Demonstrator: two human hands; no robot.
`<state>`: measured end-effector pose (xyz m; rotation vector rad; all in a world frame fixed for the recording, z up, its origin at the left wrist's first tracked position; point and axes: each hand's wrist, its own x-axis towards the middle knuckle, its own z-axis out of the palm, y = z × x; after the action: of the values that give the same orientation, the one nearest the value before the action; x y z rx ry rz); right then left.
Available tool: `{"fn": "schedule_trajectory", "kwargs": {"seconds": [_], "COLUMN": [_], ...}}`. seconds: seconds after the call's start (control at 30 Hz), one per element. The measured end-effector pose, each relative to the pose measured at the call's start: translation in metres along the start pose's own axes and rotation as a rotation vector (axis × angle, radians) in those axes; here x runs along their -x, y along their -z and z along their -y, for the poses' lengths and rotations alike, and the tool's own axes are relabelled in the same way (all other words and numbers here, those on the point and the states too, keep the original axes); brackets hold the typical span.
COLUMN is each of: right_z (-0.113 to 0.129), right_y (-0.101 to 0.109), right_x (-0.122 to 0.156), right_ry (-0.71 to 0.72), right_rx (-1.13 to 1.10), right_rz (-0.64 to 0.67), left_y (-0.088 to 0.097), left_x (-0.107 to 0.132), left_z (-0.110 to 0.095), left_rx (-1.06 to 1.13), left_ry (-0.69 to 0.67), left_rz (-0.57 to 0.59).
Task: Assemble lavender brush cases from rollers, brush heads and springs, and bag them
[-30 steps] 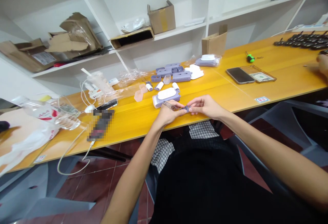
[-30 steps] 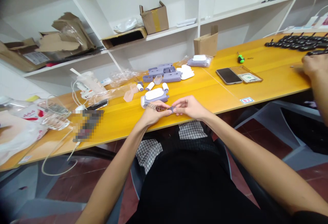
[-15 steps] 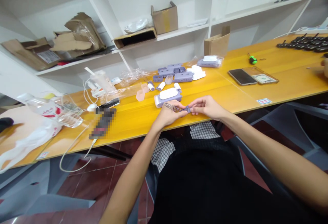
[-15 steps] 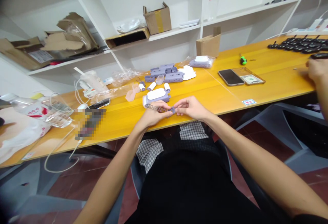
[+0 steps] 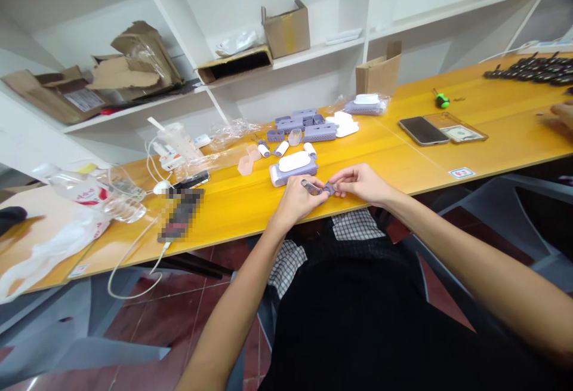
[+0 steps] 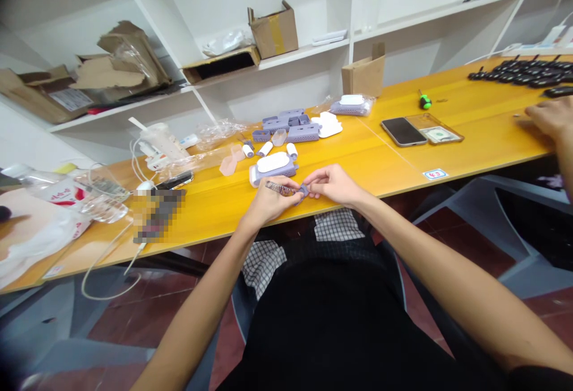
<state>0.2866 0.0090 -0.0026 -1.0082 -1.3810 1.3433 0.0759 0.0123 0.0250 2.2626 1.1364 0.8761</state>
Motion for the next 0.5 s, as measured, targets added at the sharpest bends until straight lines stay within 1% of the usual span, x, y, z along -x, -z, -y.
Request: {"fn": "schedule_trajectory", "kwargs": {"seconds": [0.17, 0.27, 0.33, 0.43, 0.5], "right_z": [-0.0001, 0.0006, 0.0011, 0.0014, 0.0013], "right_y": [0.0018, 0.0023, 0.0024, 0.0023, 0.0020], "right_x": [0.0004, 0.0016, 0.0021, 0.0022, 0.0021], "right_ry": [-0.013, -0.032, -0.035, -0.032, -0.030], "right_rx": [-0.007, 0.012, 0.018, 0.023, 0.027], "right_rz": [-0.017, -0.011, -0.012, -0.010, -0.008], "left_y": [-0.0002, 0.0003, 0.0001, -0.0019, -0.0041], "left_x": [0.0007, 0.0000, -0.0004, -0.0003, 0.0002], "left_z": [-0.0011, -0.0031, -0.0044, -0.0068, -0.0088], "left_rx": [-0.132, -0.174, -0.160, -0.109, -0.085], "left_ry": [-0.132, -0.177, -0.165, -0.090, -0.038], "left_rz": [0.030, 0.050, 0.058, 0.056, 0.032]}}
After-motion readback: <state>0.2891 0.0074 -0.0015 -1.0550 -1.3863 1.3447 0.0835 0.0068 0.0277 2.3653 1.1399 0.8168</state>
